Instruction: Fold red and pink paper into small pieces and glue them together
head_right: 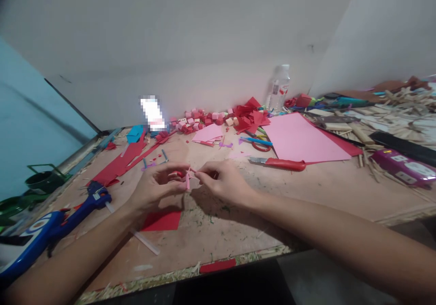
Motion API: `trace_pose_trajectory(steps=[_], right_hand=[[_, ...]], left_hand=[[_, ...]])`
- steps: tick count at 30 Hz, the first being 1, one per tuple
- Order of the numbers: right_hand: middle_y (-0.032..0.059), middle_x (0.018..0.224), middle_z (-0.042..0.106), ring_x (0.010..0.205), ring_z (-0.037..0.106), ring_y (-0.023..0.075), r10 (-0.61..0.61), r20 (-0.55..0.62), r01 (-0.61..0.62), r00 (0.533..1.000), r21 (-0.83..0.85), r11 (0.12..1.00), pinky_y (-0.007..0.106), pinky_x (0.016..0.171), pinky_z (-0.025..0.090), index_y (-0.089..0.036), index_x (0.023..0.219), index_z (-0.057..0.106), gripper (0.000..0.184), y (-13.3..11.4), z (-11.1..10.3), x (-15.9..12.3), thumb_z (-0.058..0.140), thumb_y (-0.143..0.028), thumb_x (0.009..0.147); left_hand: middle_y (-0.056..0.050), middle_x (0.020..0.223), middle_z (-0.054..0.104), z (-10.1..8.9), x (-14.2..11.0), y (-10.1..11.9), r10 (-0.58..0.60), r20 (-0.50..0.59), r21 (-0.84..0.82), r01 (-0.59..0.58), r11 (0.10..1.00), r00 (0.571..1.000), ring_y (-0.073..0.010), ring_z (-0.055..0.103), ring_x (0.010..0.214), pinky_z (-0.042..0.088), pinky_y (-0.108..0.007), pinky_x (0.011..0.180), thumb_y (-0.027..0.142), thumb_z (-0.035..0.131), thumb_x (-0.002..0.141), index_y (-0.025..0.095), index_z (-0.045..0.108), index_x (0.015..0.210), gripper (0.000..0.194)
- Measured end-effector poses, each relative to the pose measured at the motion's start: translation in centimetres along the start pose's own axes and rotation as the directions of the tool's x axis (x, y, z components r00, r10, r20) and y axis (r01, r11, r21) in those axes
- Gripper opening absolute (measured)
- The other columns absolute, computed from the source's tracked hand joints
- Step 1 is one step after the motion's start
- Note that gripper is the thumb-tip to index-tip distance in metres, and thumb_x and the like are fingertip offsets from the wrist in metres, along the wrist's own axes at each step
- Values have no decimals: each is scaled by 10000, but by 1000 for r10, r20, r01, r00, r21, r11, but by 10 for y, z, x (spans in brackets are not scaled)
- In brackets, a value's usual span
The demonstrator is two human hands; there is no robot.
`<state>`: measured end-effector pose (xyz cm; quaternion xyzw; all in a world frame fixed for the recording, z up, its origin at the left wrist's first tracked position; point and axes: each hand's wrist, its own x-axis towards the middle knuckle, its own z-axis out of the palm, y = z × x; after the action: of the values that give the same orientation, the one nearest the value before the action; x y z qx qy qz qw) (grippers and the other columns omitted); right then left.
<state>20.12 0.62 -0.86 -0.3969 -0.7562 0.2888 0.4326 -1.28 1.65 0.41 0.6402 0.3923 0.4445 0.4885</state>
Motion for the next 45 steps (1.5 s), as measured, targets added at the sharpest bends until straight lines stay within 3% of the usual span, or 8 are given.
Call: trace_pose_trajectory(steps=[3,12,18,23,27,34,39,45], right_hand=[[54,733,766,635,640,145,16,-16,-17,1000,-11,1000,261,616,471,-152,796,770,221,1,0,1,626,-255,928],[49,684,751,597,628,139,44,-15,-44,999,-24,999,253,586,452,-145,742,755,234,1,3,-2,614,-228,910],[55,741,772,646,660,150,21,19,-21,1000,-3,1000,258,625,484,-155,812,791,243,0,5,-3,605,-260,928],[63,819,787,701,677,157,42,64,-45,997,45,998,262,652,497,-154,908,804,256,-1,3,-3,599,-300,954],[59,798,777,673,654,148,62,90,-67,994,62,996,263,628,484,-150,902,797,254,-2,0,-2,603,-304,955],[51,883,796,729,681,157,29,144,-42,989,91,995,272,662,513,-172,960,809,260,-3,0,-3,555,-196,909],[60,955,799,781,711,164,43,126,-66,991,184,981,267,672,540,-180,982,807,218,0,-1,0,614,-189,881],[48,882,768,537,631,111,137,195,-209,971,421,883,242,495,496,-163,1025,766,251,3,-2,4,770,-325,834]], left_hand=[[-76,984,793,0,-1,3,66,-1,119,-66,991,998,-204,728,873,604,-328,812,218,908,653,183,819,1015,375],[-67,876,802,7,-8,8,177,18,316,-174,933,984,-205,736,790,617,-317,750,260,859,731,165,821,1037,322],[-88,882,817,8,-9,9,147,-32,368,-125,922,989,-218,742,775,613,-327,744,332,823,787,166,838,981,255],[-103,946,824,6,-6,5,-23,-64,195,35,980,998,-229,753,808,611,-297,671,348,808,781,176,853,933,234],[-62,740,774,6,-4,4,-156,-96,39,160,986,983,-175,682,628,559,-247,524,355,837,722,170,848,844,222],[-49,719,730,4,-3,6,-150,-52,35,152,988,987,-135,602,596,481,-212,490,328,810,744,159,818,750,169],[-52,778,733,4,-4,1,-212,7,-106,212,972,977,-125,614,637,480,-210,545,397,854,750,170,832,902,274],[-68,817,753,4,-3,-4,-286,51,-240,290,927,957,-159,669,683,526,-254,600,433,892,729,179,821,1058,421]])
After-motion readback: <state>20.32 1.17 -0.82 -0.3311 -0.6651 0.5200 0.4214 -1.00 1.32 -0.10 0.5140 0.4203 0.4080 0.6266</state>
